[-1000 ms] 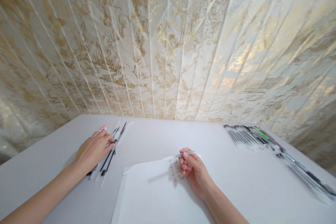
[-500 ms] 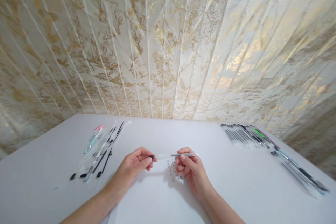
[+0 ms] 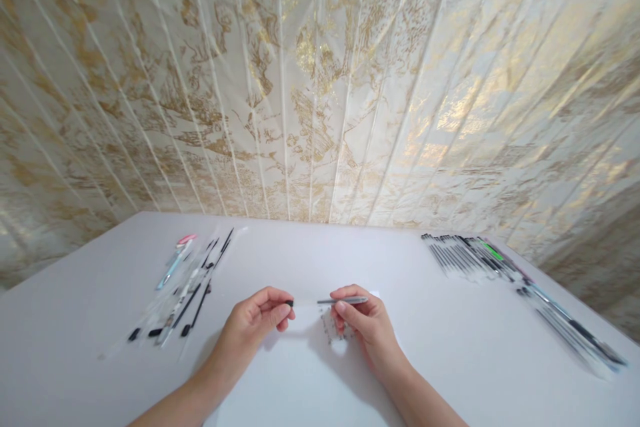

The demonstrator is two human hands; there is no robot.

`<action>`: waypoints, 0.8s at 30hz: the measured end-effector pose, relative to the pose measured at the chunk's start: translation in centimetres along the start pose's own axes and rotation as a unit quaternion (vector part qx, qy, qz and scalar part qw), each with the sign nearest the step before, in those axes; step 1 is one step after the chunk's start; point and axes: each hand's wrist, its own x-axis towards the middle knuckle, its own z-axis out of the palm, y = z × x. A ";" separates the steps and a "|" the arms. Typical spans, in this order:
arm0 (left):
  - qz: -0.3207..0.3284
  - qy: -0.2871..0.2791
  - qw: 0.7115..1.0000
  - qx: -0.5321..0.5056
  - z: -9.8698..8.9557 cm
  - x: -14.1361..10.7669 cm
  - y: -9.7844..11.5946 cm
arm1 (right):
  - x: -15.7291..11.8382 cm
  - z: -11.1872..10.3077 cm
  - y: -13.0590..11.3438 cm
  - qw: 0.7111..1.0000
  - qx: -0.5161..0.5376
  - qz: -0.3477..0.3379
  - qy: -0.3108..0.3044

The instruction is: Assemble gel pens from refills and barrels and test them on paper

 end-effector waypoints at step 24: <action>0.044 0.003 0.999 0.020 -0.6 0.2 -0.9 | -0.4 -0.8 -1.2 0.702 -0.632 -0.319 -0.083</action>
